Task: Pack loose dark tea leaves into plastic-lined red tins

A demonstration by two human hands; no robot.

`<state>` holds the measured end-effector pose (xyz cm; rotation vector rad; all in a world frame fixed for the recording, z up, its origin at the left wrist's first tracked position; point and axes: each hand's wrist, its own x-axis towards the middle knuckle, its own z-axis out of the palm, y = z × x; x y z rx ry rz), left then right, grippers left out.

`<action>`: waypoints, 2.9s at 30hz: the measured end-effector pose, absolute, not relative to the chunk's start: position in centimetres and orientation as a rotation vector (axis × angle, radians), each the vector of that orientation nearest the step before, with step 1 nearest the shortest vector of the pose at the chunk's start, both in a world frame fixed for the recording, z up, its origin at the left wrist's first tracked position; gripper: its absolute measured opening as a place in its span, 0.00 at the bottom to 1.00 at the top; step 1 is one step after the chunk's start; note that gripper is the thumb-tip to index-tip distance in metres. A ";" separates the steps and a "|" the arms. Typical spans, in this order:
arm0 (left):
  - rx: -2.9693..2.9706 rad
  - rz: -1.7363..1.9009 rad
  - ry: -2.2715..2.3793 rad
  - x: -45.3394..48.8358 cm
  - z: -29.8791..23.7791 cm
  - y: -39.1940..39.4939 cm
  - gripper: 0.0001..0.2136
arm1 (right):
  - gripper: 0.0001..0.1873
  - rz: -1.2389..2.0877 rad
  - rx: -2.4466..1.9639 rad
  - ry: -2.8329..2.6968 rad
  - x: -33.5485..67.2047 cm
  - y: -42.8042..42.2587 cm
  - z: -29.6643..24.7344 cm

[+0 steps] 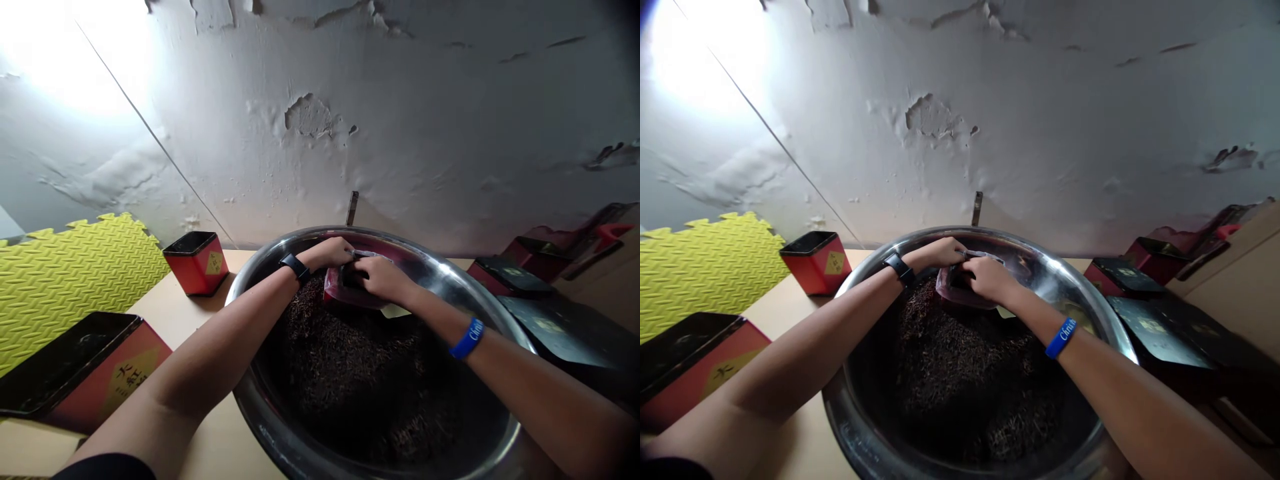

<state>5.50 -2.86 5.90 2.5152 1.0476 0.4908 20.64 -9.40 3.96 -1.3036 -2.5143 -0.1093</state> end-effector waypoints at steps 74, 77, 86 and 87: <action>2.460 0.486 1.087 5.3 6.2 -2.8 0.07 | 0.13 -0.064 -1.210 -2.453 20.7 -10.2 5.1; 2.447 0.490 1.038 5.2 6.1 -2.7 0.07 | 0.15 -0.083 -1.019 -2.344 19.5 -12.0 5.5; 2.414 0.519 1.102 5.3 6.1 -3.1 0.10 | 0.19 0.502 -0.588 -2.776 14.1 -14.1 -1.3; 2.417 0.519 1.094 5.3 6.1 -3.0 0.11 | 0.24 0.544 -0.678 -2.743 14.0 -13.8 -2.5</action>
